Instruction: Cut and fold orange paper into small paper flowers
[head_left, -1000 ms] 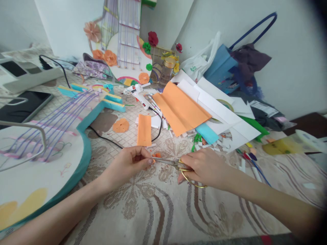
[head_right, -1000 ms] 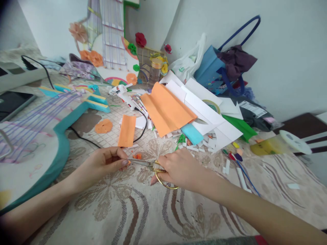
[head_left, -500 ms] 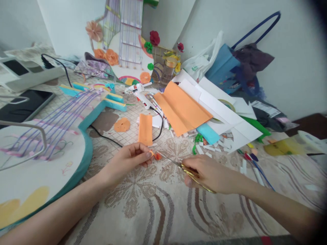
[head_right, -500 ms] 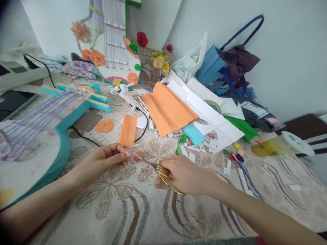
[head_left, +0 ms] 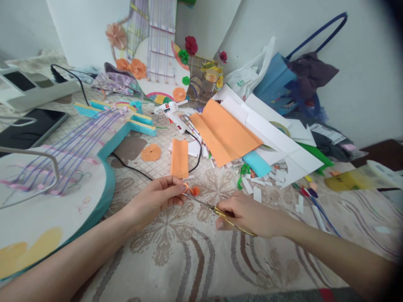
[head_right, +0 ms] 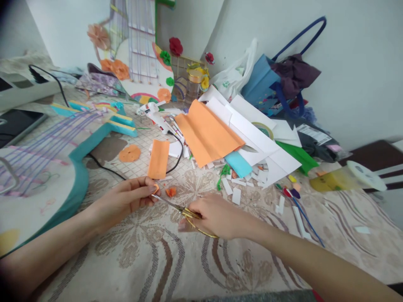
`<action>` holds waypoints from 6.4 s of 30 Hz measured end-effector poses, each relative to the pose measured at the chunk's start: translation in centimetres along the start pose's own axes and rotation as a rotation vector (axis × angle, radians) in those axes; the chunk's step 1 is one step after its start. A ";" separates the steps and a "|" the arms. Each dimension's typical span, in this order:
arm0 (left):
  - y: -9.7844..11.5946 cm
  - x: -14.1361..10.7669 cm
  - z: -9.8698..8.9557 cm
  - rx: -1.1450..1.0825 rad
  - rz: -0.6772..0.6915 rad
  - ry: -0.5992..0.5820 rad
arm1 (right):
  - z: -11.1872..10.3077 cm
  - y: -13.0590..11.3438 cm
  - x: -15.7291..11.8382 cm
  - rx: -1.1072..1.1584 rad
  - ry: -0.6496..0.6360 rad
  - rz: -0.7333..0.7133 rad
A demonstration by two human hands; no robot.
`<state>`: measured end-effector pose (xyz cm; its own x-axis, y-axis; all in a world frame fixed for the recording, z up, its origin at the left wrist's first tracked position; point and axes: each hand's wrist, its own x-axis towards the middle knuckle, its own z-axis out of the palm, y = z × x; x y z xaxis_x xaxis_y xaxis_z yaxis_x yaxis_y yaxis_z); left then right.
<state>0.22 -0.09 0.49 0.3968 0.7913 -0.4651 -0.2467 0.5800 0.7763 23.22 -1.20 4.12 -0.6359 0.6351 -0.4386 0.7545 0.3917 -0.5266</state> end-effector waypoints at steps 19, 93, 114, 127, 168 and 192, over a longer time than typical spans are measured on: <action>0.0 0.1 0.1 -0.021 -0.003 0.012 | -0.1 -0.3 0.1 -0.168 0.062 0.007; 0.3 0.1 -0.8 -0.082 0.202 0.044 | 3.5 -2.4 2.2 0.362 0.342 0.028; 0.4 0.3 -0.8 -0.195 0.185 0.091 | 4.1 -2.6 2.8 0.335 0.335 0.113; 0.3 0.1 -0.9 -0.162 0.194 0.084 | 4.1 -2.4 3.0 0.252 0.382 0.105; 0.9 0.0 -0.8 -0.128 0.086 0.018 | 1.4 0.4 1.1 0.367 0.119 0.028; 0.9 0.1 -0.7 -0.120 0.037 0.025 | 1.2 0.9 1.3 0.089 0.214 -0.010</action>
<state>-0.56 0.60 0.88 0.3636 0.8165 -0.4484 -0.3658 0.5679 0.7374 22.83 -0.83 2.21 -0.5874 0.7617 -0.2735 0.7246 0.3444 -0.5970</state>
